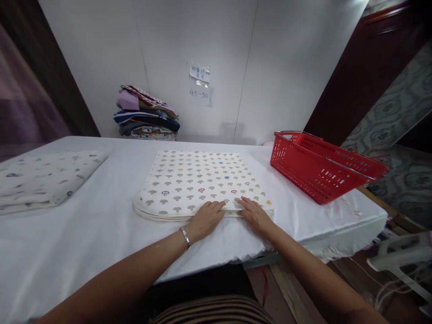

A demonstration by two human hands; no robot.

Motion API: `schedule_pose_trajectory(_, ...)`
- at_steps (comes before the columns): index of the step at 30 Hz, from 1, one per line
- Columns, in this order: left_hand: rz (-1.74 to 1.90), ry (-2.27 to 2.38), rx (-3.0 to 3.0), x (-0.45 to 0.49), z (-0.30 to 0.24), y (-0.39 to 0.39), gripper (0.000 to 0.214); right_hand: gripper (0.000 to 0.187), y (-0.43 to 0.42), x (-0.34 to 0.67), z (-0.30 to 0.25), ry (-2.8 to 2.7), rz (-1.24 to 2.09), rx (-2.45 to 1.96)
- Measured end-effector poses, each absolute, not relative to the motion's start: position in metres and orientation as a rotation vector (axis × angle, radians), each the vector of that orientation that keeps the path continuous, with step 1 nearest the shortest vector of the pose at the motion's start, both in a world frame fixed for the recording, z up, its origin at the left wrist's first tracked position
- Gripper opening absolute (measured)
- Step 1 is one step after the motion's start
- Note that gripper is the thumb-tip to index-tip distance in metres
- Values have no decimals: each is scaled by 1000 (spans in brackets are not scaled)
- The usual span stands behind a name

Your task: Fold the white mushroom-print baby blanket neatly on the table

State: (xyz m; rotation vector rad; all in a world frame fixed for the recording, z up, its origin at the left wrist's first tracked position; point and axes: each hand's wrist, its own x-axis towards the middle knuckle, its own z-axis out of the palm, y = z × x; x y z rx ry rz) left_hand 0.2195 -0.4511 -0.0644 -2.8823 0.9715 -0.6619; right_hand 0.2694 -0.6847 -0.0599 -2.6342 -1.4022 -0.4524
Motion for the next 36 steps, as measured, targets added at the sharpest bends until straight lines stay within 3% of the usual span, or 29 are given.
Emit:
schedule_pose_trajectory(7,-669,1049,-2918,216,-64,-452,23,18,-686,266,-72,-1380,-645,-2581)
schedule_pose_trajectory(14,-223,768,-3339,221,-46,-453,17,13,-683,263,-71,-1348,-598,-2614)
schedule_pose_trajectory(26,-361,931,-2901,235,-50,-462,17,19,-687,262,-70,-1352,-613,-2606)
schedule_pose_trajectory(36,-213,744,-3283,233,-45,-462,30,17,-688,262,-73,-1370,-650,-2598)
